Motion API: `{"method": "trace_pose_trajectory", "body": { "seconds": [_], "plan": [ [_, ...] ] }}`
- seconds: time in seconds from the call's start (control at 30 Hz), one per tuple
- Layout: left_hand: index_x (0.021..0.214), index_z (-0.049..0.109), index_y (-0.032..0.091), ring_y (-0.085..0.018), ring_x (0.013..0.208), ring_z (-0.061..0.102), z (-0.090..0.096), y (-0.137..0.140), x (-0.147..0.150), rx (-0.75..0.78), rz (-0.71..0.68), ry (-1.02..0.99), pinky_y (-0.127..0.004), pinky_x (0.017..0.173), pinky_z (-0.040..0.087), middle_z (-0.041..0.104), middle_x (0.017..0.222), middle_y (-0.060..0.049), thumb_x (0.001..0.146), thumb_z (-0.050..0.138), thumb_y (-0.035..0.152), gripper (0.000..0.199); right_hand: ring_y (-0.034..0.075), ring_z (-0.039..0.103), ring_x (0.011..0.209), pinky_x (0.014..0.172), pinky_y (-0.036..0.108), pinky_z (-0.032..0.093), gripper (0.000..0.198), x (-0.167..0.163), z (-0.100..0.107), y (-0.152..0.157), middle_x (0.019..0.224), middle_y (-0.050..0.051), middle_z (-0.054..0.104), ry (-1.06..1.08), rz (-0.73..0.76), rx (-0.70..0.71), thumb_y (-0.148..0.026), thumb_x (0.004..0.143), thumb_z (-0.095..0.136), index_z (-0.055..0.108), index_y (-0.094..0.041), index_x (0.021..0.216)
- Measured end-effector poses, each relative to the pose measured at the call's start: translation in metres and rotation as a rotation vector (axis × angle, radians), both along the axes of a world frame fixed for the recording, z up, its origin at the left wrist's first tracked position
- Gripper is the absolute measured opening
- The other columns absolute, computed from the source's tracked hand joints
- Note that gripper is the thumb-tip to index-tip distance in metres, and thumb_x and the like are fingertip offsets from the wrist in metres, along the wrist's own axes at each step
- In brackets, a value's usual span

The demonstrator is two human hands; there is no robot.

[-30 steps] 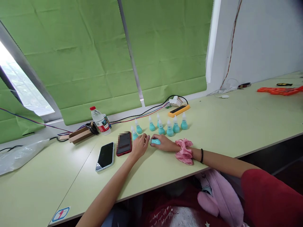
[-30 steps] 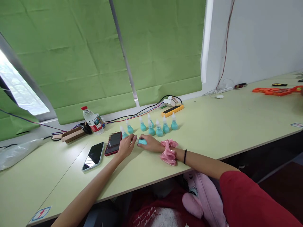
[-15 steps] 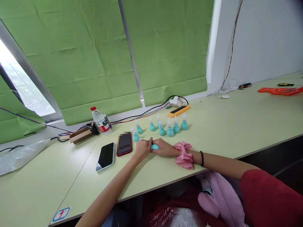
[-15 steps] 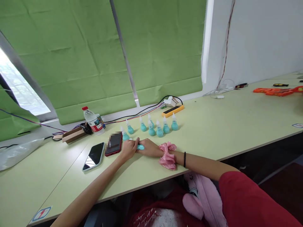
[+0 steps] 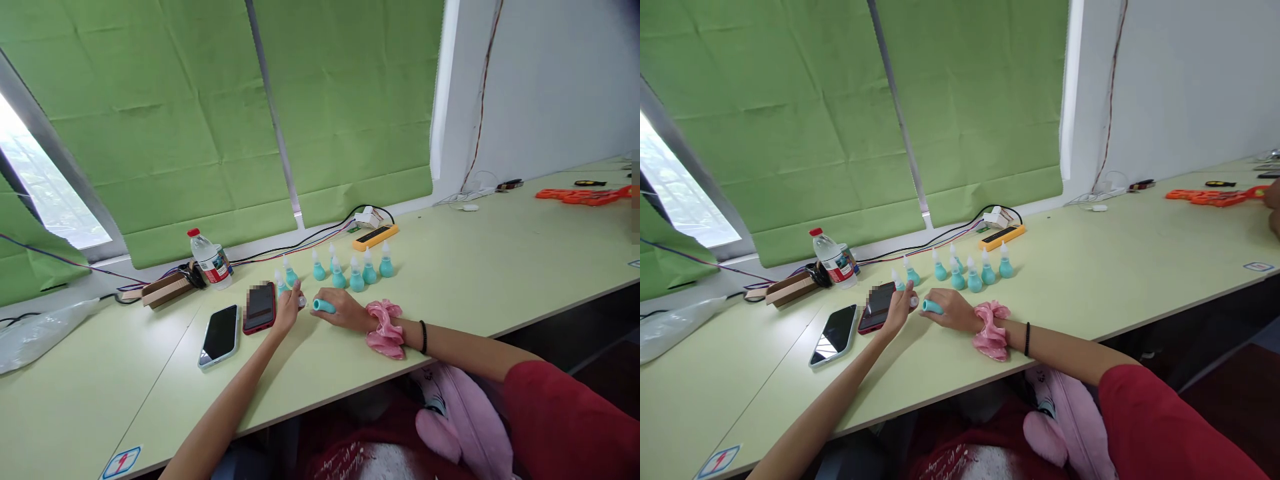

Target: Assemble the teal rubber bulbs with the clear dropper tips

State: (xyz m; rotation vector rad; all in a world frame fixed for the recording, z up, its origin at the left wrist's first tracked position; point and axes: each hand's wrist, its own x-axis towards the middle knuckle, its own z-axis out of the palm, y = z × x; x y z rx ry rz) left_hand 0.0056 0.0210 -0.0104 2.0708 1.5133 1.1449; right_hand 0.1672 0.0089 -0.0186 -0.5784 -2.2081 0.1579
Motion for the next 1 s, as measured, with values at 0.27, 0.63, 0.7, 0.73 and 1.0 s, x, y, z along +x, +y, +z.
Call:
{"method": "trace_pose_trajectory", "body": {
  "seconds": [0.27, 0.63, 0.7, 0.73, 1.0],
  "plan": [
    [0.081, 0.048, 0.017, -0.021, 0.087, 0.041, -0.016, -0.006, 0.008, 0.305, 0.066, 0.633, -0.035, 0.071, 0.036, 0.045, 0.091, -0.009, 0.082, 0.032, 0.037, 0.025, 0.014, 0.044, 0.081, 0.076, 0.027, 0.036, 0.013, 0.002, 0.0, 0.013, 0.087, 0.004, 0.045, 0.21, -0.134, -0.143, -0.027, 0.082, 0.037, 0.04, -0.018, 0.091],
    [0.099, 0.048, 0.022, -0.019, 0.095, 0.042, -0.018, -0.007, 0.01, 0.19, -0.201, 0.654, -0.04, 0.088, 0.026, 0.049, 0.098, -0.005, 0.08, 0.036, 0.026, 0.024, 0.016, 0.044, 0.094, 0.084, 0.03, 0.036, 0.023, 0.003, -0.001, 0.035, 0.097, 0.005, 0.046, 0.247, -0.103, -0.047, -0.026, 0.081, 0.042, 0.046, -0.02, 0.103],
    [0.095, 0.051, 0.021, -0.02, 0.094, 0.043, -0.015, -0.01, 0.012, 0.184, -0.175, 0.646, -0.038, 0.084, 0.03, 0.049, 0.099, -0.005, 0.075, 0.041, 0.024, 0.022, 0.015, 0.045, 0.095, 0.084, 0.029, 0.036, 0.023, -0.003, 0.0, 0.04, 0.099, 0.005, 0.048, 0.243, -0.08, -0.026, -0.023, 0.08, 0.043, 0.046, -0.02, 0.103],
    [0.094, 0.052, 0.021, -0.022, 0.095, 0.042, -0.015, -0.01, 0.013, 0.189, -0.142, 0.644, -0.038, 0.082, 0.031, 0.048, 0.101, -0.006, 0.073, 0.043, 0.024, 0.022, 0.015, 0.045, 0.096, 0.084, 0.029, 0.036, 0.024, -0.007, 0.0, 0.044, 0.1, 0.004, 0.048, 0.244, -0.078, -0.023, -0.022, 0.08, 0.043, 0.046, -0.02, 0.103],
    [0.09, 0.052, 0.015, -0.022, 0.088, 0.045, -0.025, 0.001, 0.004, 0.247, -0.147, 0.696, -0.04, 0.08, 0.033, 0.052, 0.091, -0.01, 0.08, 0.035, 0.026, 0.022, 0.018, 0.048, 0.094, 0.083, 0.032, 0.037, 0.035, -0.033, -0.018, 0.076, 0.101, 0.007, 0.053, 0.058, -0.252, -0.229, -0.019, 0.074, 0.047, 0.043, -0.014, 0.108]
  ]
}}
